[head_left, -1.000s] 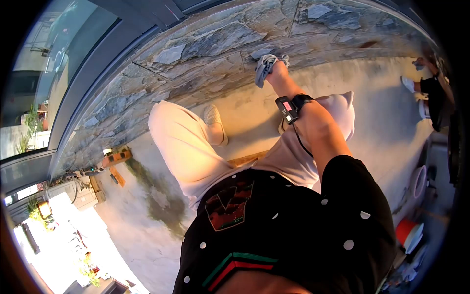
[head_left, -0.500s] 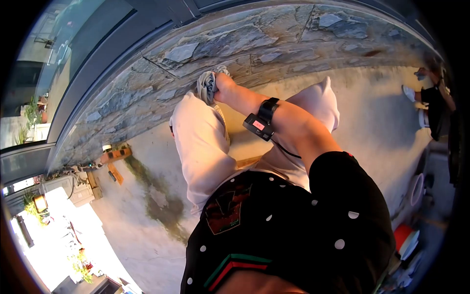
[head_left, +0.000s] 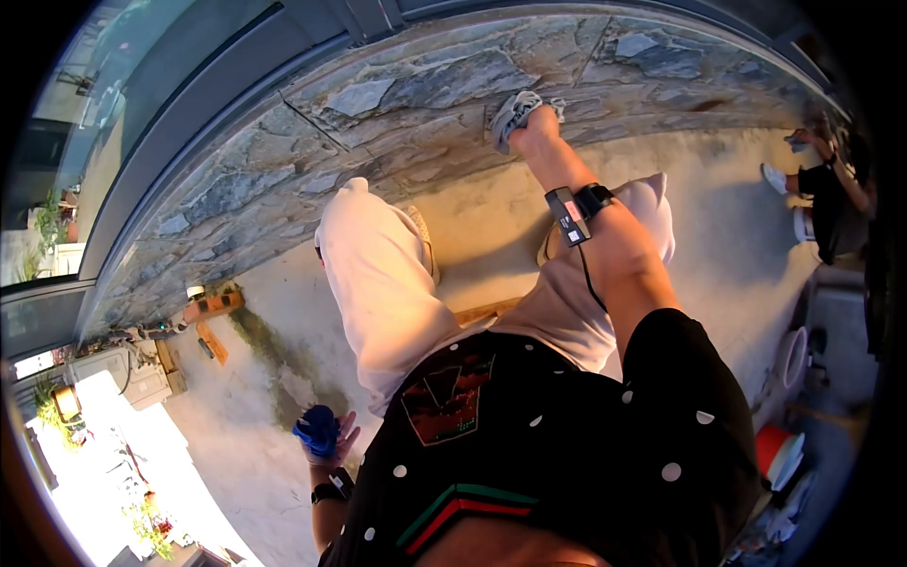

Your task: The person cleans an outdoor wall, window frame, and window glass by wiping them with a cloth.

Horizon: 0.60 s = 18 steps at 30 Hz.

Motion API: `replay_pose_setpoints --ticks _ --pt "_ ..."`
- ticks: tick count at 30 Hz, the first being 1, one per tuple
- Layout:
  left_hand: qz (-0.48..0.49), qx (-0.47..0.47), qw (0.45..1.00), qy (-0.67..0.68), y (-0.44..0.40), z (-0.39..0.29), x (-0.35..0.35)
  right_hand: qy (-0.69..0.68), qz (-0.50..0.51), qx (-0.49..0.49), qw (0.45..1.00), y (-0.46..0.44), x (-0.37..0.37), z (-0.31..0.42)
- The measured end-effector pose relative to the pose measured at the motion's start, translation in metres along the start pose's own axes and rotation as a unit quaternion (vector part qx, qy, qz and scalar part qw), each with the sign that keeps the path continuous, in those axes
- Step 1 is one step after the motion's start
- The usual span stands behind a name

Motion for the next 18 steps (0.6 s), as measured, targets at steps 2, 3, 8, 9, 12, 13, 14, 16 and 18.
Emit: replay_pose_setpoints --ticks 2,3,8,9,12,13,14,16,18 --pt "0.088 0.06 0.994 0.032 -0.014 -0.035 0.024 0.057 -0.038 0.012 0.998 0.017 0.03 -0.06" --pt "0.137 0.096 0.985 0.049 -0.022 -0.05 0.042 0.072 -0.027 0.047 0.996 0.029 0.052 -0.091" --pt "0.25 0.204 0.946 0.038 -0.028 -0.091 0.213 0.115 0.134 0.239 0.955 0.102 0.142 -0.185" --pt "0.321 0.216 0.922 0.018 -0.033 -0.095 0.238 0.092 0.197 0.285 0.933 0.121 0.158 -0.198" --pt "0.418 0.225 0.88 0.016 -0.025 -0.091 0.327 0.258 0.267 0.219 0.902 0.185 0.192 -0.204" --pt "0.436 0.212 0.873 0.051 -0.027 -0.086 0.344 0.258 0.275 0.229 0.897 0.196 0.188 -0.213" --pt "0.322 0.334 0.857 -0.225 -0.034 -0.083 0.355 0.367 0.359 0.167 0.842 0.209 0.19 -0.22" --pt "0.248 0.352 0.872 -0.233 -0.046 -0.08 0.37 0.694 0.438 -0.074 0.567 0.243 0.201 -0.209" --pt "0.332 0.209 0.919 0.032 -0.057 -0.07 0.371 0.646 0.5 -0.055 0.573 0.249 0.197 -0.217"
Point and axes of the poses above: each hand's wrist, its own y-axis away from the middle knuckle, its own x-axis out of the palm, z = x × y, the point moved 6 cm from there along -y, towards the middle knuckle, and after that the axes turned 4 degrees about x, right-handed, at the moved point
